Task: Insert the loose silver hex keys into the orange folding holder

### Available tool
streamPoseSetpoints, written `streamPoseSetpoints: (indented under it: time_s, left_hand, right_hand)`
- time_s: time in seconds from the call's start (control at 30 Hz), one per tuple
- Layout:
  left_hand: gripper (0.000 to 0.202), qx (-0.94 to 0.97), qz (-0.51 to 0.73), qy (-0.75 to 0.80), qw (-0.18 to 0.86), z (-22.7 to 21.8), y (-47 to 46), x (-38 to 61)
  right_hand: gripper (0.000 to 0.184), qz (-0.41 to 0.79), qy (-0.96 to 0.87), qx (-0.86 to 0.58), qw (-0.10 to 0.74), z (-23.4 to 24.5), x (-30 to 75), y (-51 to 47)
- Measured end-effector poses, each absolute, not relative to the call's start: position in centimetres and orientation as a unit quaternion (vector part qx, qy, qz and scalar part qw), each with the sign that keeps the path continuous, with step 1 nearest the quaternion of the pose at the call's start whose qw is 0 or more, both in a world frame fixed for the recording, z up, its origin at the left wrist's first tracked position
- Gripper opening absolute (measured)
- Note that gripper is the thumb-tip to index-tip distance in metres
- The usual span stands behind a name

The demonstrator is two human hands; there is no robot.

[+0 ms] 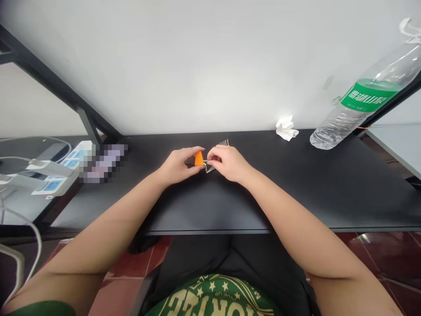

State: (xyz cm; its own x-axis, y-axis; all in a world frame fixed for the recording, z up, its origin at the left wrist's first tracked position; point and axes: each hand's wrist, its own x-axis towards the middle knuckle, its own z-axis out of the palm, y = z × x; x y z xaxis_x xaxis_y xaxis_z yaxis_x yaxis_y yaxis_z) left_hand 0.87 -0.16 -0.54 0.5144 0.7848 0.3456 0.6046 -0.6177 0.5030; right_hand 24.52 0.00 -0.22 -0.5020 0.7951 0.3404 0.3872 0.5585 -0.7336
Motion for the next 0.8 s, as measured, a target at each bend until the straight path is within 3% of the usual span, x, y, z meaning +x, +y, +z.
streamPoseSetpoints:
  time_s: [0.13,0.2,0.33,0.47,0.6,0.8]
  left_hand:
    - [0.027,0.887,0.232,0.384,0.108,-0.1,-0.5,1.5]
    - [0.025,0.884,0.227,0.384,0.139,-0.1,-0.4,1.5]
    - [0.044,0.837,0.272,0.416,0.229,-0.8,0.1,0.6]
    - [0.052,0.81,0.298,0.435,0.257,-1.4,0.7,-0.1]
    - [0.053,0.809,0.292,0.444,0.249,-1.7,0.9,-0.2]
    - [0.055,0.808,0.291,0.446,0.253,-1.9,1.1,-0.3]
  right_hand:
    - [0.013,0.496,-0.698,-0.382,0.346,-0.9,23.0,-0.2]
    - [0.014,0.519,-0.685,-0.372,0.351,-1.1,22.9,-0.2]
    - [0.004,0.357,-0.784,-0.388,0.326,-0.8,24.3,0.2]
    - [0.008,0.19,-0.88,-0.402,0.17,-0.6,26.0,0.8]
    - [0.014,0.131,-0.901,-0.41,0.062,-0.8,26.3,1.0]
    - [0.012,0.057,-0.911,-0.409,0.006,-0.2,25.4,0.1]
